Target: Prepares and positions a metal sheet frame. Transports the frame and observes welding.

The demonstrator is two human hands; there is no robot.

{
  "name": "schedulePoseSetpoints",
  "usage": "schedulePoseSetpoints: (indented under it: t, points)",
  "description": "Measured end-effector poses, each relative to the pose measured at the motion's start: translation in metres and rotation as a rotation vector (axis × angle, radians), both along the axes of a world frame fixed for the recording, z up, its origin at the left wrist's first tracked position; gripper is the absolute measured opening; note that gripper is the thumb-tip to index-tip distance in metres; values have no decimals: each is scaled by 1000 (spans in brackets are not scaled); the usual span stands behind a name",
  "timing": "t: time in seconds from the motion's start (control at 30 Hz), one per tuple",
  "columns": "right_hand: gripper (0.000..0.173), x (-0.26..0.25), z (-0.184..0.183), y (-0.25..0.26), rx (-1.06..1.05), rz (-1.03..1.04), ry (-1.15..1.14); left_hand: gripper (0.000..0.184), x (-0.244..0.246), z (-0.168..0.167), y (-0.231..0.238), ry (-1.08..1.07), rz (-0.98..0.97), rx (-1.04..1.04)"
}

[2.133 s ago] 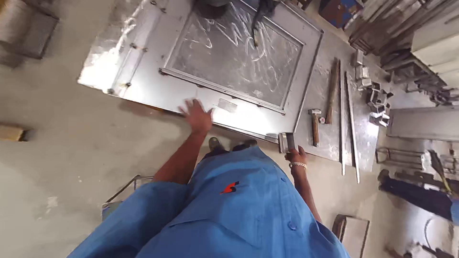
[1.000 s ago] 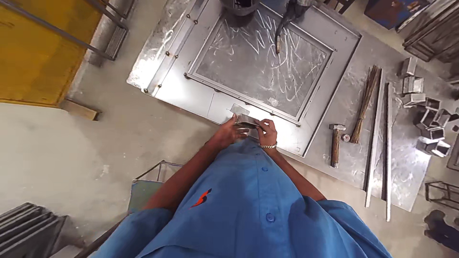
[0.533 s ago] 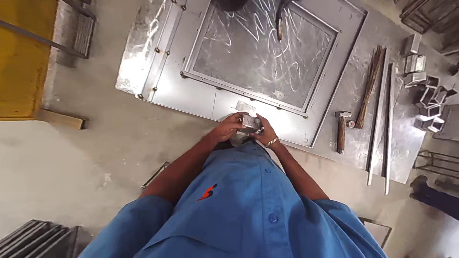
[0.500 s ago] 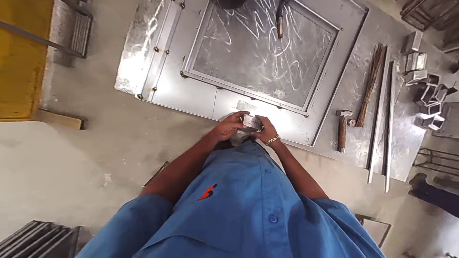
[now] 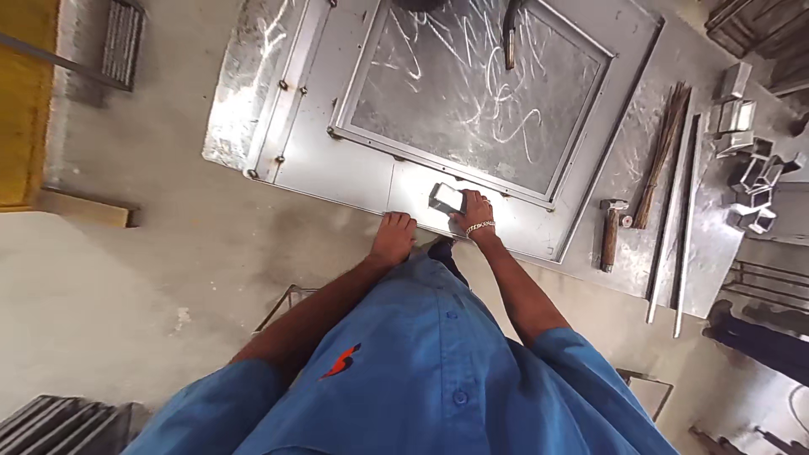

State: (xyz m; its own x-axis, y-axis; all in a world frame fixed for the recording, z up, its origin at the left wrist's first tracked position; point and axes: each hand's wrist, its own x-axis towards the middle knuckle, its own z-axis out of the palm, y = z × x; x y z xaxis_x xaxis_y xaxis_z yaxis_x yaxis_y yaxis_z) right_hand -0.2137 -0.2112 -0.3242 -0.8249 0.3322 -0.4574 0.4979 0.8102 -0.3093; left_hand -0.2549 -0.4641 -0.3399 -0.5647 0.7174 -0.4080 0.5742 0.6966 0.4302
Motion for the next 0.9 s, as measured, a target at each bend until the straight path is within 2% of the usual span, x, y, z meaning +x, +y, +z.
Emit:
schedulePoseSetpoints:
  t: [0.1, 0.33, 0.53, 0.6, 0.67, 0.7, 0.77, 0.8, 0.83, 0.9]
  points:
    - [71, 10, 11, 2, -65, -122, -56, 32, 3, -5, 7, 75, 20, 2]
    - [72, 105, 11, 45, 20, -219, 168, 32, 6, 2, 17, 85, 99, -8]
    - [68, 147, -1, 95, -25, -187, 72, 46, 30, 5, 18, 118, 121, -70]
    - [67, 155, -3, 102, -30, -161, 69, 50, 46, 6, 17, 147, 213, -36]
    - [67, 156, -5, 106, -34, -157, 78, 56, 66, 10, 16, 211, 436, 8]
    - [67, 156, -5, 105, -36, -161, 69, 63, 77, 15, 16, 210, 607, 9]
    - [69, 155, -4, 104, -33, -162, 51, 83, 86, 17, 25, 73, 1038, 57]
    - [70, 155, -4, 105, -22, -151, 42, 84, 86, 13, 34, -63, 1259, 144]
    - [71, 155, -3, 106, -16, -133, 29, 78, 84, 8, 44, -261, 1457, 282]
    - [73, 151, 0, 111, -25, -86, -7, 63, 77, -5, 67, -710, 1697, 537]
